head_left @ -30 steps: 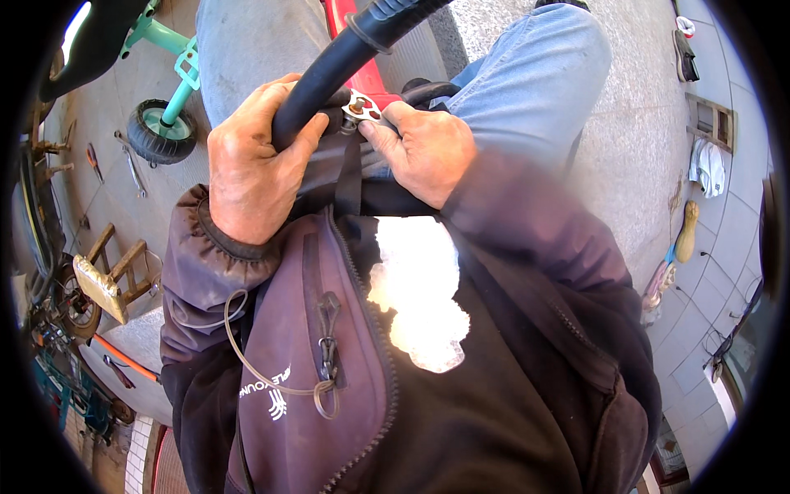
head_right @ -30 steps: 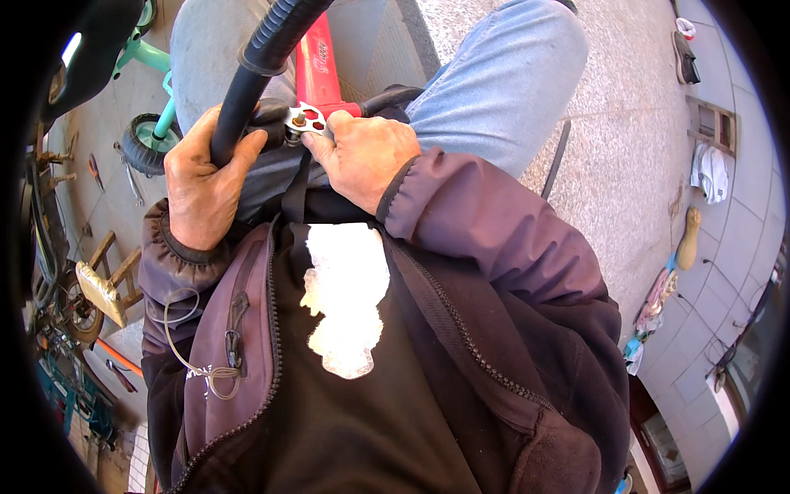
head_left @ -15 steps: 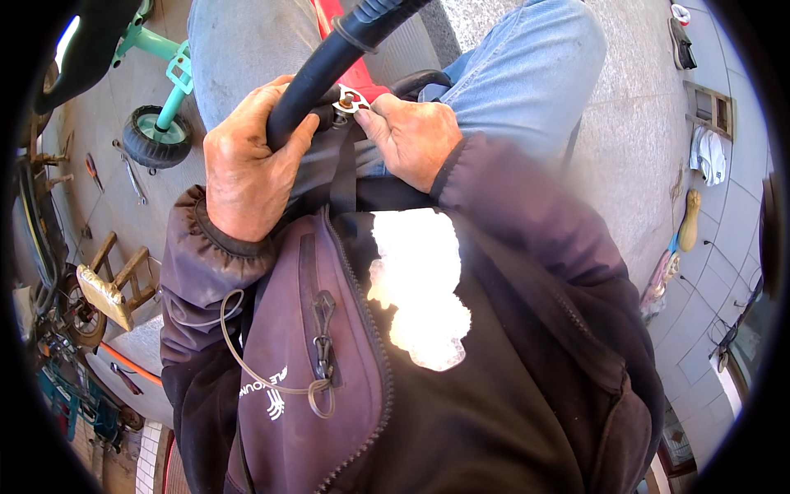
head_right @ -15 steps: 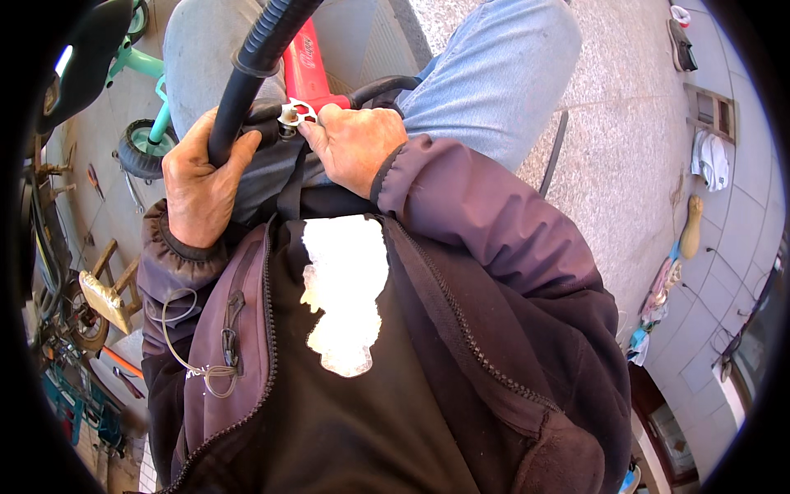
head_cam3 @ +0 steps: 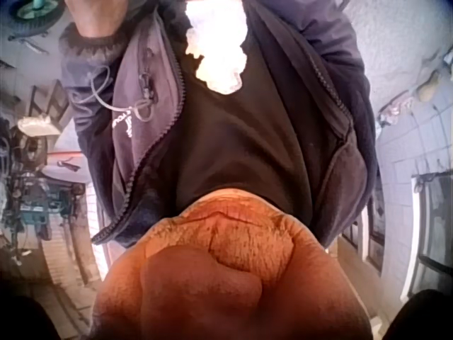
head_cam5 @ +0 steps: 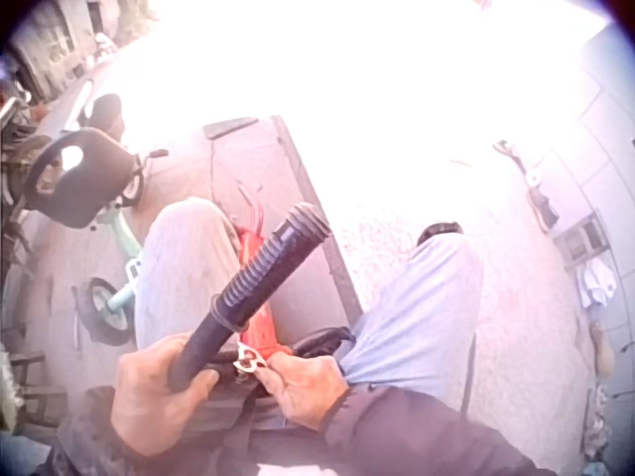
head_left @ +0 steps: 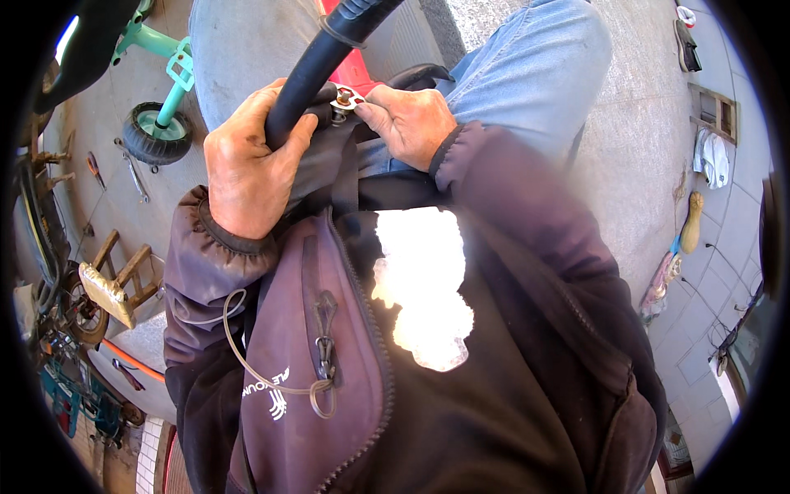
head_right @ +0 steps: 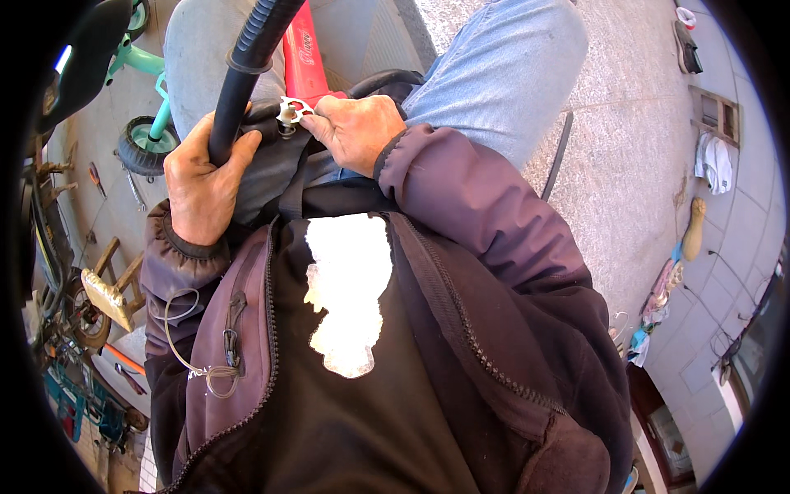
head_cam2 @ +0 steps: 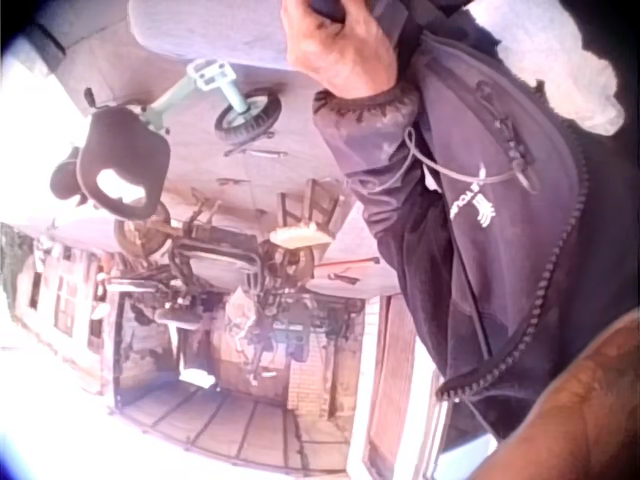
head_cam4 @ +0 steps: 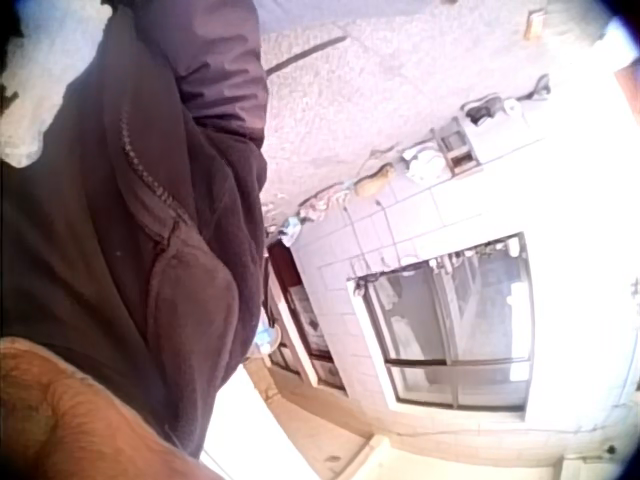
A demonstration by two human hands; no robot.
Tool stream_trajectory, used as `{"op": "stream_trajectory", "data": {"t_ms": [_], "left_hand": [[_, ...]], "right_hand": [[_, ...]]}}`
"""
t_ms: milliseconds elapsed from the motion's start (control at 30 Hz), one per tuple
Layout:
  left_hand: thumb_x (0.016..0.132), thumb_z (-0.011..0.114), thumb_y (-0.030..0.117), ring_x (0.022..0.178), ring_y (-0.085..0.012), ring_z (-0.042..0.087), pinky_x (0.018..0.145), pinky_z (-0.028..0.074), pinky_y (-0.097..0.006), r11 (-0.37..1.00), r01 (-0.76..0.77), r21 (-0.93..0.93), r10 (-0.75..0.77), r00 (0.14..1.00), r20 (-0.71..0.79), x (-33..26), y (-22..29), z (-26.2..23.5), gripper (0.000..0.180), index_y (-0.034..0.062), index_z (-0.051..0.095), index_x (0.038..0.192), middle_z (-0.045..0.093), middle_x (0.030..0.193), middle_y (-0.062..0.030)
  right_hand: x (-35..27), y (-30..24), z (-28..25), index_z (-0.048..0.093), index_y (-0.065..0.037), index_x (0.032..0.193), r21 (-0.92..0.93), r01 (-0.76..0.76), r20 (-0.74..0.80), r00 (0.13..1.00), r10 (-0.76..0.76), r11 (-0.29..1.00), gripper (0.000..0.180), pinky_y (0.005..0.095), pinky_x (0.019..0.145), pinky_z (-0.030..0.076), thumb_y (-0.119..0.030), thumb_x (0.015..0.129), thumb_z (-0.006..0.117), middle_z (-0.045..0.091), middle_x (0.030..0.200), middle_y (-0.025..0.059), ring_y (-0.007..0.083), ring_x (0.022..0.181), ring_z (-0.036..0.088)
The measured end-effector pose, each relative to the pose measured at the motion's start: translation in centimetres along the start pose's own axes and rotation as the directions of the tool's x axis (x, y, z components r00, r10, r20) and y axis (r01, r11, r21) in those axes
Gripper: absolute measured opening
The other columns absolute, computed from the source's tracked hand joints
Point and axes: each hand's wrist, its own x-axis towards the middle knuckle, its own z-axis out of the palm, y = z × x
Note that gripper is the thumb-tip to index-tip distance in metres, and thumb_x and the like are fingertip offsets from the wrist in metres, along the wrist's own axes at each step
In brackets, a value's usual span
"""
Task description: The person attaches a red bicycle fork to a black handlebar stem using a multi-tool. They insert the fork into the stem, align the components, and tighten the securing bolts to complete the assembly.
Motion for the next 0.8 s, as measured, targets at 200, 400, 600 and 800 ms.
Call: {"op": "stream_trajectory", "data": {"t_ms": [200,400,600,800], "left_hand": [[0.086,0.071,0.002,0.088,-0.0056,0.056,0.082,0.047,-0.022,0.991,0.072,-0.112,-0.071,0.997,0.015,0.2,-0.4,-0.1,0.033,-0.0043,0.064,0.117,0.067,0.097,-0.0027],[0.087,0.070,0.002,0.091,-0.0076,0.058,0.084,0.049,-0.024,0.983,0.168,-0.080,-0.159,0.981,0.110,0.6,0.2,-1.3,0.032,-0.0043,0.064,0.118,0.067,0.100,-0.0038],[0.087,0.070,0.003,0.089,-0.0069,0.058,0.083,0.048,-0.023,0.990,0.140,-0.031,-0.138,0.989,0.061,0.3,0.8,-0.3,0.033,-0.0039,0.064,0.118,0.068,0.100,-0.0032],[0.086,0.071,0.003,0.089,-0.0058,0.056,0.082,0.047,-0.021,0.994,0.108,0.006,-0.108,0.992,0.060,-0.1,0.7,-0.1,0.033,-0.0039,0.064,0.118,0.067,0.100,-0.0021]], "right_hand": [[1.5,1.4,0.4,0.058,-0.007,0.075,0.041,0.048,0.041,0.998,-0.049,0.998,0.033,0.0440,0.054,0.046,-0.034,0.092,0.062,0.056,0.060,0.0161,0.0375,0.059,0.059],[1.0,0.0,-1.6,0.056,-0.006,0.074,0.075,0.000,0.143,0.990,-0.011,0.997,0.038,0.0445,0.054,0.045,-0.038,0.094,0.060,0.055,0.059,0.0163,0.0382,0.057,0.058],[-0.1,-1.1,-1.7,0.065,-0.005,0.082,0.127,-0.150,0.083,0.987,0.141,0.980,0.032,0.0448,0.059,0.047,-0.035,0.093,0.062,0.060,0.064,0.0178,0.0386,0.061,0.060],[2.0,1.7,-4.3,0.068,0.001,0.090,0.243,-0.498,-0.093,0.842,0.531,0.832,0.040,0.0357,0.060,0.049,-0.038,0.095,0.058,0.062,0.065,0.0149,0.0237,0.060,0.063]]}}
